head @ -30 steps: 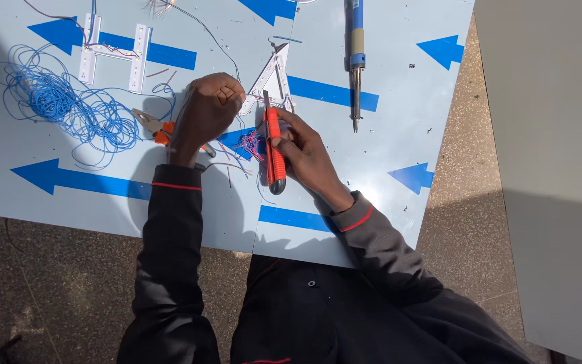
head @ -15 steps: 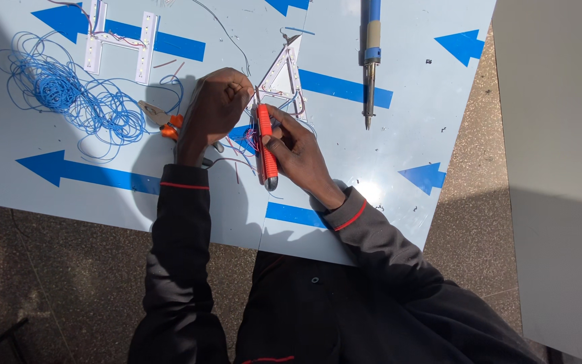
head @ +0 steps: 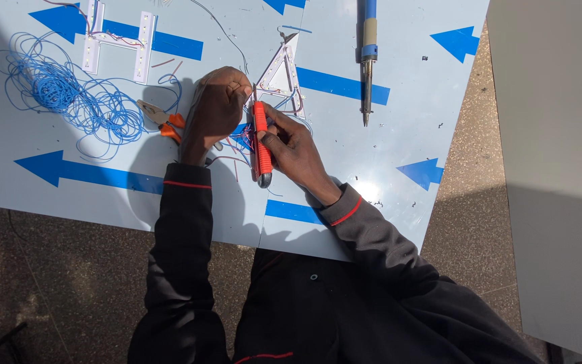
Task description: The person uses a soldering iron to connect wires to a strip of LED lights mounted on a white board. They also use pliers to strip wire insulation and a utility knife to cut the wires while working on the electrical assembly.
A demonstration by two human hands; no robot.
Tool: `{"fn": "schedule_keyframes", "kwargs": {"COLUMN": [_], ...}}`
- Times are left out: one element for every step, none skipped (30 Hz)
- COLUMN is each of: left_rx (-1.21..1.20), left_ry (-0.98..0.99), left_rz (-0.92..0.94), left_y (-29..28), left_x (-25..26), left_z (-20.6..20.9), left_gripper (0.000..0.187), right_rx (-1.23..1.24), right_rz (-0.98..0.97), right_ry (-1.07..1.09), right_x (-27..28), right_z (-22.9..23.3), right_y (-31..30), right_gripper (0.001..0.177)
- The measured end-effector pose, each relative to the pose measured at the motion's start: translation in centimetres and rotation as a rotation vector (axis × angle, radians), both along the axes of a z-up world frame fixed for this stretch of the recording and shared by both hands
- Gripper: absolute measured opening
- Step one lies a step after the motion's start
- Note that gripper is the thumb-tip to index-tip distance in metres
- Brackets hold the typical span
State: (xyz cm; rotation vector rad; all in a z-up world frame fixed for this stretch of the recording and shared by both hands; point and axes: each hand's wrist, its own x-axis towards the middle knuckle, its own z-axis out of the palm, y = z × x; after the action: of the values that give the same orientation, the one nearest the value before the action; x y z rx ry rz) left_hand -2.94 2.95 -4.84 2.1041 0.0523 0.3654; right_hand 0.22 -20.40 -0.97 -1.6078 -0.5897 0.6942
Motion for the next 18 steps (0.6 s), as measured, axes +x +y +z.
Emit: {"fn": "schedule_keyframes", "kwargs": {"left_rx": [-0.002,0.049,0.101,0.105,0.133,0.157,0.159,0.153,0.147,0.149,0.156,0.170,0.180,0.155,0.130,0.123,0.127,0.144], "left_ry": [0.002,-0.038,-0.077,-0.080,-0.091,-0.100,-0.101,-0.091,-0.081,-0.081,-0.078,-0.084,-0.092,-0.086,-0.079,-0.069,-0.068,-0.085], "left_rz": [-0.002,0.017,0.037,0.035,0.035,0.037,0.037,0.047,0.056,0.057,0.058,0.065,0.072,0.071,0.071,0.067,0.068,0.072], "left_y": [-0.1,-0.3,-0.4,-0.4,-0.5,-0.7,-0.5,-0.6,-0.7,-1.0,-1.1,-0.9,-0.5,-0.7,-0.9,-1.1,-1.3,-0.8], "left_x": [0.0,0.0,0.0,-0.1,-0.1,-0.3,0.0,-0.1,-0.2,-0.4,-0.5,-0.3,0.1,0.0,-0.1,-0.3,-0.5,0.2], "left_z": [0.0,0.1,0.2,0.3,0.4,0.5,0.6,0.6,0.7,0.5,0.4,0.5,0.9,0.9,0.9,0.9,0.9,1.2], "left_gripper": [0.016,0.015,0.017,0.017,0.016,0.014,0.014,0.015,0.017,0.017,0.015,0.013,0.013,0.013,0.013,0.013,0.013,0.013], "right_rx": [-0.002,-0.040,-0.077,-0.073,-0.084,-0.099,-0.098,-0.092,-0.085,-0.083,-0.081,-0.071,-0.062,-0.064,-0.067,-0.074,-0.084,-0.080], "right_rz": [-0.002,-0.019,-0.035,-0.037,-0.050,-0.061,-0.060,-0.070,-0.079,-0.078,-0.064,-0.044,-0.038,-0.050,-0.061,-0.065,-0.051,-0.035], "right_ry": [0.002,-0.006,-0.014,-0.016,-0.006,0.007,0.006,-0.001,-0.008,-0.008,0.039,0.077,0.069,0.064,0.060,0.070,0.047,0.006], "right_x": [-0.3,-0.6,-0.9,-1.1,-1.3,-1.6,-1.1,-1.0,-0.8,-1.3,-1.8,-1.8,-1.3,-1.3,-1.4,-1.5,-1.5,-0.8], "right_z": [0.5,1.0,1.5,1.3,1.2,1.0,1.1,1.3,1.4,1.5,1.7,1.8,1.8,1.7,1.5,1.6,1.6,1.7], "right_y": [0.1,0.2,0.3,0.3,0.3,0.1,0.8,1.1,1.4,0.8,0.2,0.0,0.6,0.7,0.7,0.6,0.5,1.0], "right_gripper": [0.069,0.067,0.066,0.066,0.067,0.067,0.067,0.064,0.062,0.062,0.063,0.064,0.064,0.065,0.065,0.065,0.065,0.065]}}
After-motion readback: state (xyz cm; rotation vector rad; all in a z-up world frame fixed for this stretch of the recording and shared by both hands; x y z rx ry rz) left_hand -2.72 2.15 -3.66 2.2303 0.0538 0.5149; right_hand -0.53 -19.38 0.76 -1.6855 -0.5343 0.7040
